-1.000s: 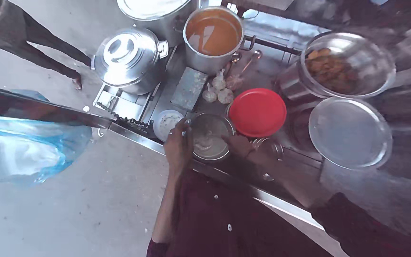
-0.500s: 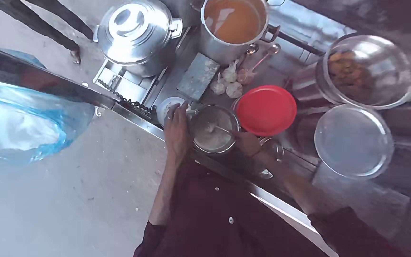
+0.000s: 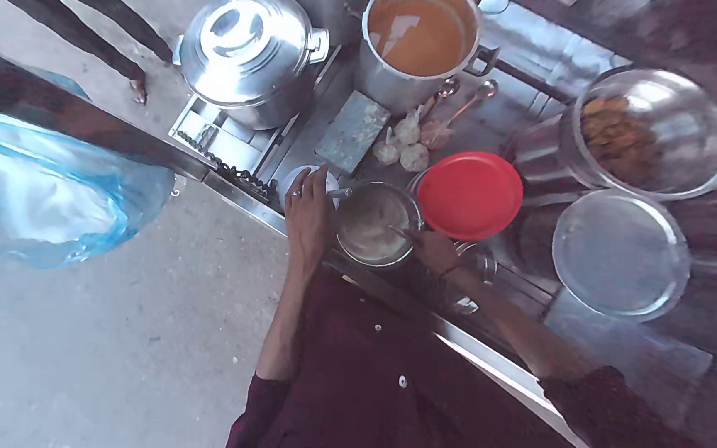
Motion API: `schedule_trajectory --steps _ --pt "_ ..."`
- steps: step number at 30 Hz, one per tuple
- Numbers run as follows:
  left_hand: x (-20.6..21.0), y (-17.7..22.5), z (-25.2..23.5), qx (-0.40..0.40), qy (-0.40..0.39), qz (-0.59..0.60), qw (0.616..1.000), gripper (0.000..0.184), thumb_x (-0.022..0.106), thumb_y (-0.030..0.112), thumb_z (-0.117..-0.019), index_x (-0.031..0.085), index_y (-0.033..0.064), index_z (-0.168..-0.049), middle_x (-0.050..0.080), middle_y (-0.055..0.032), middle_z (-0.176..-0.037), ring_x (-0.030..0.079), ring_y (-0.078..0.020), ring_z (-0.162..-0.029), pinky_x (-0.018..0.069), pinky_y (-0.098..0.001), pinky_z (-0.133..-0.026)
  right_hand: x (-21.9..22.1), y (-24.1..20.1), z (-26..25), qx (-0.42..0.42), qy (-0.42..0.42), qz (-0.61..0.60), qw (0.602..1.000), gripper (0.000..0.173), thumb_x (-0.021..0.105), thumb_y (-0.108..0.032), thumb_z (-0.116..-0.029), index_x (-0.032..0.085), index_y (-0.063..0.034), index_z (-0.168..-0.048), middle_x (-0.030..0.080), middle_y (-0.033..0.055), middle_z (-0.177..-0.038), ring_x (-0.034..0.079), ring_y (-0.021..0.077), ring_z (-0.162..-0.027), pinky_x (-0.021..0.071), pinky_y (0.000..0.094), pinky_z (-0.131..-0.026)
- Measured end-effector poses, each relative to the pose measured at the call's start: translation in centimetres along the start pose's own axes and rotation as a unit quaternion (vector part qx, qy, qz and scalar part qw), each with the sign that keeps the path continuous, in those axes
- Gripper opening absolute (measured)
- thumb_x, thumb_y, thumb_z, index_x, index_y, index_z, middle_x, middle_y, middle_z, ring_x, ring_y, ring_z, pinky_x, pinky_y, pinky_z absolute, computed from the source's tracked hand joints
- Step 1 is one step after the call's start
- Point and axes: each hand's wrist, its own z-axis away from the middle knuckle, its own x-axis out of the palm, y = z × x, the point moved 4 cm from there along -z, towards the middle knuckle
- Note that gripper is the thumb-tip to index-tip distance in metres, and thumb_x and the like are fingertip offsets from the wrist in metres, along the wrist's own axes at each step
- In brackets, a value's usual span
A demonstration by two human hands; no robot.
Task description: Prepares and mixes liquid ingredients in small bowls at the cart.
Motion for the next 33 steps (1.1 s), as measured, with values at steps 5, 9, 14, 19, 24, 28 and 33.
schedule_trajectory --steps 5,9,14,19,24,28,33 --pt "-0.2 1.4 -1.5 0.053 -0.036 -0.024 0.998 0.058 0.06 0.026 -0.102 0.041 0.0157 -0.156 0.049 -0.0096 -0.154 0.041 -0.0282 -0.147 0.037 -0.0502 -0.119 0.4 0.0 0.1 0.001 -0.012 0.005 1.0 0.039 0.046 -0.036 -0.1062 0.065 -0.0219 -0.137 0.072 0.0217 -0.115 0.069 0.0445 -0.107 0.0533 0.0673 -0.09" --pt "-0.7 2.1 -3.5 0.067 -0.009 -0.002 0.998 0.056 0.06 0.031 -0.1016 0.046 0.0172 -0.154 0.052 -0.0082 -0.152 0.047 -0.027 -0.142 0.0419 -0.0501 -0.114 0.3 0.2 0.4 -0.012 0.017 0.006 1.0 0.038 0.047 -0.034 -0.1059 0.065 -0.0244 -0.138 0.073 0.0193 -0.114 0.07 0.0426 -0.104 0.0547 0.0653 -0.089" --pt "-0.3 1.3 -3.3 0.025 -0.039 0.024 0.999 0.056 0.052 0.042 -0.1044 0.046 0.0164 -0.154 0.055 -0.0102 -0.15 0.05 -0.0296 -0.14 0.0418 -0.0491 -0.114 0.7 1.4 0.1 0.012 -0.008 -0.034 0.999 0.038 0.049 -0.038 -0.1048 0.065 -0.0282 -0.138 0.074 0.0136 -0.117 0.071 0.0362 -0.108 0.0545 0.0625 -0.094" --pt "0.0 0.8 -3.2 0.015 -0.045 0.043 0.998 0.056 0.05 0.042 -0.1056 0.045 0.0152 -0.154 0.058 -0.0057 -0.147 0.057 -0.0259 -0.132 0.0467 -0.0477 -0.11 1.4 1.8 0.1 0.016 -0.006 -0.031 0.999 0.039 0.05 -0.034 -0.104 0.063 -0.0339 -0.141 0.074 0.011 -0.121 0.07 0.0348 -0.112 0.0538 0.062 -0.096" --pt "0.3 0.8 -3.2 0.009 -0.073 0.037 0.997 0.058 0.051 0.043 -0.1053 0.039 0.0203 -0.158 0.057 -0.0039 -0.148 0.058 -0.0259 -0.13 0.0463 -0.0491 -0.11 0.4 1.5 0.7 -0.017 0.004 -0.032 0.999 0.039 0.048 -0.038 -0.1056 0.066 -0.0237 -0.137 0.073 0.0146 -0.12 0.069 0.0368 -0.114 0.0523 0.0618 -0.099" --pt "0.3 1.0 -2.4 0.008 -0.068 0.034 0.997 0.057 0.056 0.04 -0.1044 0.04 0.0202 -0.156 0.058 -0.0078 -0.145 0.063 -0.0317 -0.121 0.0516 -0.0545 -0.101 2.1 2.9 0.7 -0.057 0.097 -0.007 0.994 0.038 0.05 -0.041 -0.104 0.074 -0.0172 -0.122 0.075 0.0158 -0.106 0.071 0.0373 -0.1 0.0558 0.0621 -0.089" --pt "-0.1 1.1 -2.1 0.03 -0.053 0.039 0.997 0.06 0.059 0.036 -0.1034 0.037 0.0212 -0.158 0.058 -0.006 -0.146 0.063 -0.0318 -0.121 0.0535 -0.054 -0.097 0.8 2.7 0.0 -0.01 0.003 -0.024 1.0 0.038 0.052 -0.038 -0.1042 0.069 -0.0206 -0.133 0.073 0.0179 -0.118 0.069 0.0402 -0.112 0.0524 0.0641 -0.097"
